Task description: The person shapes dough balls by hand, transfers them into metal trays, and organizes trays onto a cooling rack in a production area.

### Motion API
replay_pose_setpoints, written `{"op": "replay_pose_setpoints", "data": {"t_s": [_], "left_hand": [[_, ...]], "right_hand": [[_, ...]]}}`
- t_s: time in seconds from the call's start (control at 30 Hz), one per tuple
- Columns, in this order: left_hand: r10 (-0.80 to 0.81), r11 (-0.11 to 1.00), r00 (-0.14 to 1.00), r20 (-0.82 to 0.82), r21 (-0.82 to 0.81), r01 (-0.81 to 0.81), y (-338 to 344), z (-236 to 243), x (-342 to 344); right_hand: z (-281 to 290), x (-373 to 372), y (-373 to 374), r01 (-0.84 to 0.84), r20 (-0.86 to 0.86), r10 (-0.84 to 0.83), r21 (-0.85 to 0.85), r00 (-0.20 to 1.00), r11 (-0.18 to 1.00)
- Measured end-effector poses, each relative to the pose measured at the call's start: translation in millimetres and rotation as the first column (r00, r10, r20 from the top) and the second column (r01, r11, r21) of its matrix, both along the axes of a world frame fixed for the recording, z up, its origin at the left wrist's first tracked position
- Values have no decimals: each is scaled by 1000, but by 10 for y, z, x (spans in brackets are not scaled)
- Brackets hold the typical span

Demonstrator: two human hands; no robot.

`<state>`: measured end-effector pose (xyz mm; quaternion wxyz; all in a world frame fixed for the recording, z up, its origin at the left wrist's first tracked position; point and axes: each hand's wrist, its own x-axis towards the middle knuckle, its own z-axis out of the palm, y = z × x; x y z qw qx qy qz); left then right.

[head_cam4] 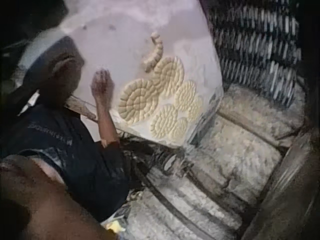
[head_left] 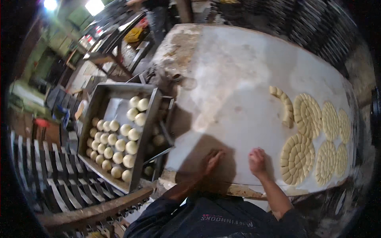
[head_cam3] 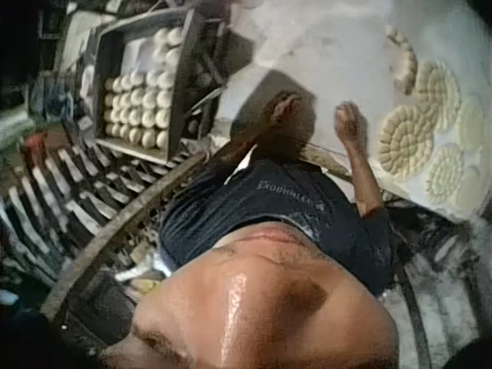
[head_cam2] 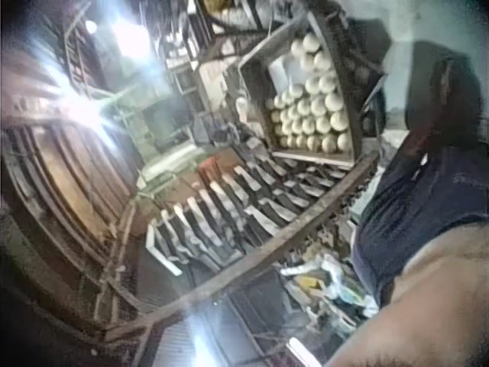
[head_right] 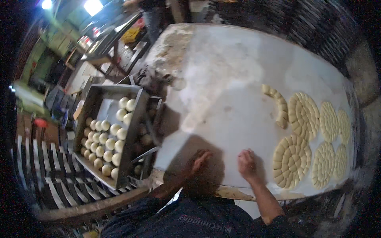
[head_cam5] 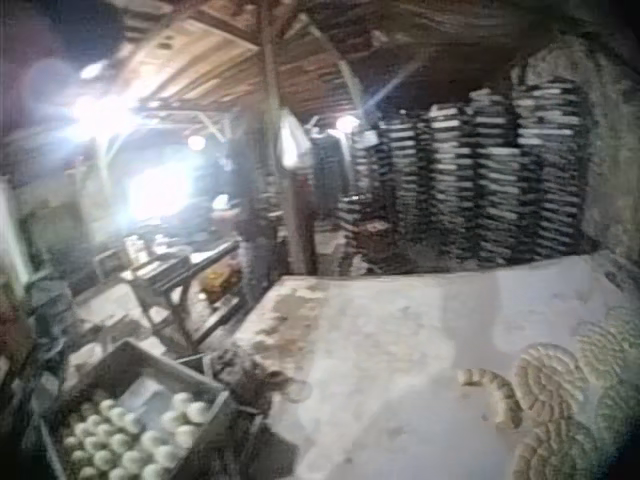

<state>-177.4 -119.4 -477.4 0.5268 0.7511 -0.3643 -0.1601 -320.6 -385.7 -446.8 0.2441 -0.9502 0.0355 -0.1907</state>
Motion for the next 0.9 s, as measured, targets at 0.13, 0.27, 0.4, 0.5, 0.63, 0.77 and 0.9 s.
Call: {"op": "replay_pose_setpoints", "data": {"t_s": [0.13,0.27,0.4,0.5,0.63,0.77,0.9], "left_hand": [[-169,855,947,-275,436,280,1012,865,-336],[-528,845,848,33,114,522,1910,2812,450],[-39,917,991,130,398,-16,2446,3190,1737],[304,816,881,362,379,-437,3031,2347,2710],[211,800,937,279,502,-329,2782,2101,3019],[200,726,914,354,573,-381,2857,2071,3066],[67,482,909,411,785,-390,2786,2616,2959]], "right_hand": [[538,-70,-422,477,-647,-224,245,729,844],[1024,466,-212,502,-628,-25,596,778,627],[1720,1898,1122,9,-269,191,599,944,801],[2570,2806,2607,-376,62,394,464,917,802],[2460,4004,3319,-666,318,616,70,720,743],[2174,4249,3409,-667,47,682,-171,730,725],[2209,3318,2852,-489,334,446,56,831,870]]}}
